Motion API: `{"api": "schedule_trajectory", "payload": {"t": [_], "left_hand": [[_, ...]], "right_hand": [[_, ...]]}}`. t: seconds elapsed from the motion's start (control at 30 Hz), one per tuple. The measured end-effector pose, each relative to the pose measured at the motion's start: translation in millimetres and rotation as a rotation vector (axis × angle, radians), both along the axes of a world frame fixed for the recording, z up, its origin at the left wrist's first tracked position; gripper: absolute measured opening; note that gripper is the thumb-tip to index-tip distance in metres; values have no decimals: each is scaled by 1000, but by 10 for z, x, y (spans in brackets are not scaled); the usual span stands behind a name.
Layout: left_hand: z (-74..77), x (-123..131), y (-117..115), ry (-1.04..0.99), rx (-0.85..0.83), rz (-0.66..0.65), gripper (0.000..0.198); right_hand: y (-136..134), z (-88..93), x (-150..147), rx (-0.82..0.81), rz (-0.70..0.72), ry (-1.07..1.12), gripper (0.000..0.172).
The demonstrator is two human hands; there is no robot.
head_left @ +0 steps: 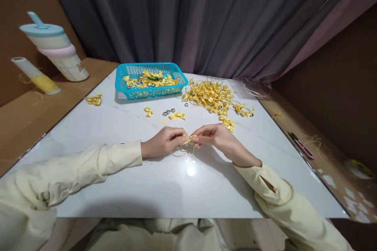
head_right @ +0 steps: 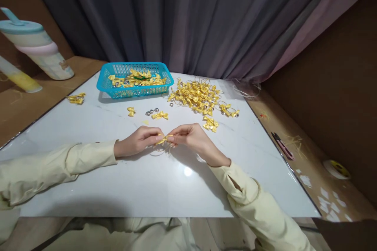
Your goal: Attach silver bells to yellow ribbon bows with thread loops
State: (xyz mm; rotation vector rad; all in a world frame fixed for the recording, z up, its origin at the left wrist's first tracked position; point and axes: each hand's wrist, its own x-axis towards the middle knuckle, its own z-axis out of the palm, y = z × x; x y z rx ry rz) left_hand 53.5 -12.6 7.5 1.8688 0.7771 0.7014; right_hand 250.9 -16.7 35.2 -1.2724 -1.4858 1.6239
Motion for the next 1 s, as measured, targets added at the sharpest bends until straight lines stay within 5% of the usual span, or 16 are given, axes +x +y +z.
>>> {"api": "schedule_trajectory", "payload": {"t": [1.0], "left_hand": [[-31, 18, -6, 21, 23, 36, 22]], "right_hand": [[12, 12, 21, 42, -13, -5, 19]]}}
